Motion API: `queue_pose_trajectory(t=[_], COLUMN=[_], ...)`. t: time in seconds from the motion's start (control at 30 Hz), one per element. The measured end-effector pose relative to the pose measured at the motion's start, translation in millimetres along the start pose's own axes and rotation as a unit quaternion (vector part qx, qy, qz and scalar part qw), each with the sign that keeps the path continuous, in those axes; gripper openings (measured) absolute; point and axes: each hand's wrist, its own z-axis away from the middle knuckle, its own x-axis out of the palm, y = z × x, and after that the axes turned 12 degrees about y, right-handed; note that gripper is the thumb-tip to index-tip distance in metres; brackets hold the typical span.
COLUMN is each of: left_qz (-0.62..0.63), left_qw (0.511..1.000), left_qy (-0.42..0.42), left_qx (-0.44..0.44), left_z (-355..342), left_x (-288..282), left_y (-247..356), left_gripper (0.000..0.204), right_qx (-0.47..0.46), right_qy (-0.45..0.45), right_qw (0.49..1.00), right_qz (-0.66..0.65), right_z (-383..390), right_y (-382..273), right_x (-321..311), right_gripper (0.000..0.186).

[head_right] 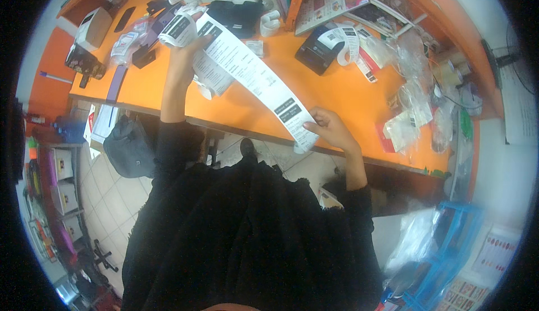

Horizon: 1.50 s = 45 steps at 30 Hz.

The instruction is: The person uses a tablet at a counter, moves to a food warmer to organize receipts, and then sorts and hands a long receipt to a customer at the counter.

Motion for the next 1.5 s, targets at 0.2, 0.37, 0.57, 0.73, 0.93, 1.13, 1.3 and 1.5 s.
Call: queue_pose_trajectory(t=[0.2,0.37,0.57,0.73,0.93,1.13,1.3,1.5], left_qz=[0.025,0.010,0.006,0.024,0.061,0.018,-0.304,-0.401], left_qw=[0.997,0.994,0.990,0.992,0.997,0.999,0.912,0.869], left_qy=[0.017,0.055,0.085,0.078,0.030,0.034,0.067,-0.153], left_qx=[0.065,0.098,0.111,0.097,0.035,0.031,0.268,0.246], left_z=[7.0,1.0,-19.9,-28.4,-22.1,-28.9,-58.4,-44.8], left_x=[-3.4,-3.1,-18.1,-13.1,10.3,11.2,-16.0,6.8], left_y=[15.7,21.3,4.9,1.9,-1.2,-9.8,-44.9,-53.2], left_gripper=[0.053,0.051,0.056,0.051,0.051,0.050,0.032,0.024], right_qx=[-0.001,-0.003,-0.024,-0.021,-0.107,-0.036,-0.042,-0.055], right_qy=[-0.001,0.003,0.030,0.007,0.053,0.077,0.088,0.049], right_qw=[1.000,1.000,0.999,0.999,0.992,0.996,0.991,0.976], right_qz=[0.007,-0.003,-0.009,-0.024,-0.047,-0.014,0.089,0.205], right_z=[1.5,-2.9,-0.2,3.8,-25.1,-62.3,-60.2,-57.7], right_y=[0.0,-2.4,-12.0,-11.2,-11.5,-14.1,-22.9,-41.3], right_x=[0.8,-0.5,2.7,-2.8,37.8,47.3,33.9,16.7], right_gripper=[0.011,0.012,0.013,0.022,0.039,0.026,0.024,0.025])
